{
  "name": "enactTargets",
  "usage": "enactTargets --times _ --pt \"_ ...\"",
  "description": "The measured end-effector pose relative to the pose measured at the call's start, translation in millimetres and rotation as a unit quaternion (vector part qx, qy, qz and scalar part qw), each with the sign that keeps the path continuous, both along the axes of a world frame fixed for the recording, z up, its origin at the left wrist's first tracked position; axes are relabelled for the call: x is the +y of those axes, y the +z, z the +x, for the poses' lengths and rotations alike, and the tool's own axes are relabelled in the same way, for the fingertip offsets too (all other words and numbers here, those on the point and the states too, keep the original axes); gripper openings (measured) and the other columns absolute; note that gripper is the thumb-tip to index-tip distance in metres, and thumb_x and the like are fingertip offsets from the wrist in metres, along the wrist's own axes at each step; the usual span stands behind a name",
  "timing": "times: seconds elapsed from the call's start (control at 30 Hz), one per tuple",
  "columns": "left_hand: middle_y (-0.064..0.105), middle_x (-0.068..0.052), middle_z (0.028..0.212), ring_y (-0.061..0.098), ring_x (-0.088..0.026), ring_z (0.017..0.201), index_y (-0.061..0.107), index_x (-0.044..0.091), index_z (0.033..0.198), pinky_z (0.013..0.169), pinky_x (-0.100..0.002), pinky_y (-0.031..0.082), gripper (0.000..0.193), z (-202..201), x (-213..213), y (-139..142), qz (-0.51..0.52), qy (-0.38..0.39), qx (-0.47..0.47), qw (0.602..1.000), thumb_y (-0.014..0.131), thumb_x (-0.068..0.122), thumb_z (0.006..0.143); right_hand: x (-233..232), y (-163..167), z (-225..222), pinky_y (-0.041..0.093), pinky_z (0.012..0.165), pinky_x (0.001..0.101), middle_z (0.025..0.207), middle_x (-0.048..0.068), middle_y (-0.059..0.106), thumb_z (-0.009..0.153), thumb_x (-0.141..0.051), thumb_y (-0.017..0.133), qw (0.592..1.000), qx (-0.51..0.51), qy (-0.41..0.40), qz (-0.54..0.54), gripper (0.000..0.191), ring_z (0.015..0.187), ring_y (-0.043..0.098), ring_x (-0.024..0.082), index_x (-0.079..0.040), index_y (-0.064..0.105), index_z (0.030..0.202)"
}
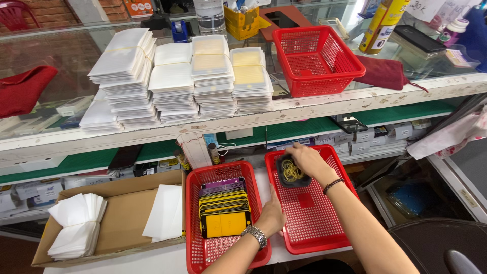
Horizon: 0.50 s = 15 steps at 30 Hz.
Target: The person wraps yellow screen protectors one at a time in white paper sleeves, folding the paper around each protector, and places the wrapped protectors into a red basket, adding them to a growing stack of wrapped units on the counter.
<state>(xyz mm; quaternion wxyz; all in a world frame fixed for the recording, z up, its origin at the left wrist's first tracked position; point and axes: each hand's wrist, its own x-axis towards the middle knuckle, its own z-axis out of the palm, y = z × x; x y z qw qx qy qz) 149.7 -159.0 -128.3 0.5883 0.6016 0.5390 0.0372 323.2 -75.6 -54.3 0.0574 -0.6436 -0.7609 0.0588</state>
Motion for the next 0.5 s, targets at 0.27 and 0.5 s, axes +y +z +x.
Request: enactTargets --times 0.27,0.5 --pt "0.069 -0.027 0.106 0.073 -0.032 0.075 -0.018 0.003 0.159 0.058 -0.033 0.064 0.105 -9.6 2.3 -5.3 0.133 -0.038 -0.016 0.990 0.061 -0.004 0.089 -6.3 -48.6 -34.1 0.055 0.100 0.0431 0.132 0.019 0.063 0.087 -0.002 0.065 0.995 0.060 -0.019 0.076 0.036 0.115 0.065 0.038 -0.013 0.069 0.121" --pt "0.070 -0.024 0.101 0.072 -0.033 0.090 -0.012 0.001 0.160 0.079 -0.037 0.058 0.106 -22.8 16.4 -29.0 0.187 -0.058 0.006 0.981 0.065 0.000 0.087 -29.6 -37.6 -34.6 0.049 0.112 0.0395 0.151 0.028 0.042 0.070 -0.041 0.094 0.926 0.106 -0.308 -0.193 0.110 0.134 0.053 0.039 -0.004 0.033 0.154"
